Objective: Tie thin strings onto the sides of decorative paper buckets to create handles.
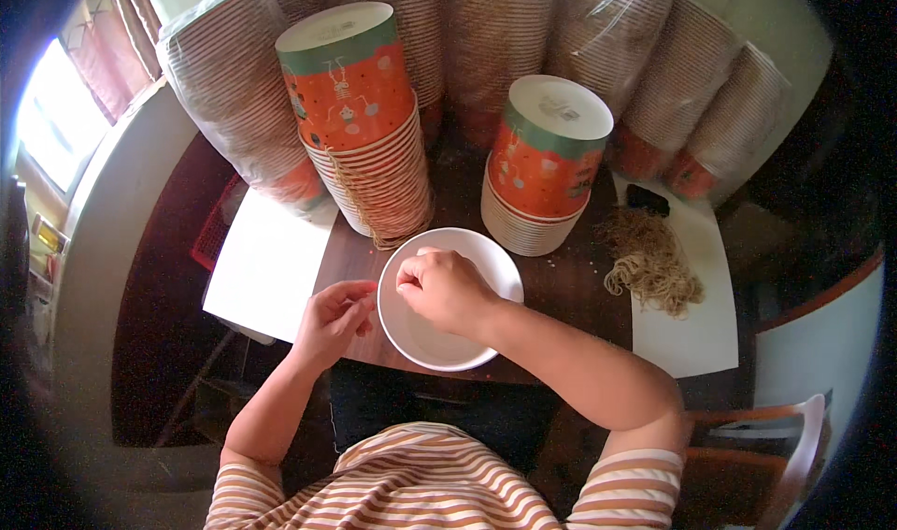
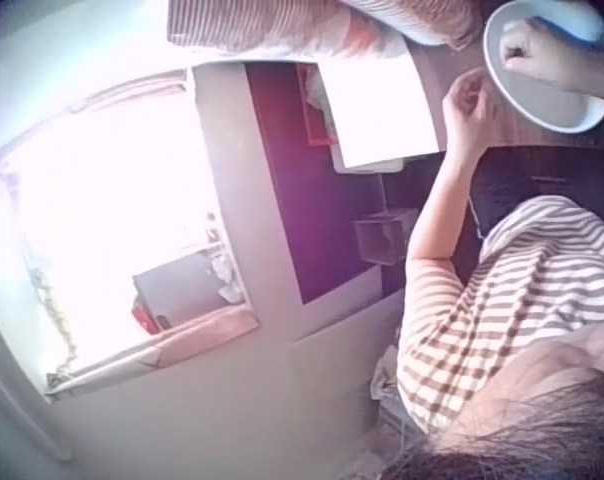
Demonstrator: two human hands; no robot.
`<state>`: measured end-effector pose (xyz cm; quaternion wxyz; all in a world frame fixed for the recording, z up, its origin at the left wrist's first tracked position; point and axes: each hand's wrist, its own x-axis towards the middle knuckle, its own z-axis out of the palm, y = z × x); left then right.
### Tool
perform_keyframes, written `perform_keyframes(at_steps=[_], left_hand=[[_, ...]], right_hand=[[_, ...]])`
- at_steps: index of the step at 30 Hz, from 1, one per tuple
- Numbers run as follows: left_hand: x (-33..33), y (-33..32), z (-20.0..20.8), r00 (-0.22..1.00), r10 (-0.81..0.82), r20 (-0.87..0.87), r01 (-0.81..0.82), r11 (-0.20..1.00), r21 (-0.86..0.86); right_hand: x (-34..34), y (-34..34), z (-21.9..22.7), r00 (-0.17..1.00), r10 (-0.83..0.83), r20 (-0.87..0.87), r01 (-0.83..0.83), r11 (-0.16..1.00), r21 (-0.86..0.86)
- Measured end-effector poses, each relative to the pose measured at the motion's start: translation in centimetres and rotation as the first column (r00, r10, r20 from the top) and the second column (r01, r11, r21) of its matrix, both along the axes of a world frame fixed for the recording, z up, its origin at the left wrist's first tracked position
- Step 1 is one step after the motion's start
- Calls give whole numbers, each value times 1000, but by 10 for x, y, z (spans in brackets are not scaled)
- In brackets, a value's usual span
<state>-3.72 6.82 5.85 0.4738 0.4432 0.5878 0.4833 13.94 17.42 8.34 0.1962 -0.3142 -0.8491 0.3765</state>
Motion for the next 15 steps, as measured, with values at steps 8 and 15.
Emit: perform_keyframes(at_steps=[8, 15], left_hand=[[-3, 10, 2, 992, -17, -125, 16, 1000, -4], [-4, 14, 2, 982, -24, -189, 31, 999, 32]], right_hand=[[-5, 3, -5, 1000, 8, 19, -9, 999, 36], [-9, 4, -3, 1000, 2, -3, -2, 999, 32]])
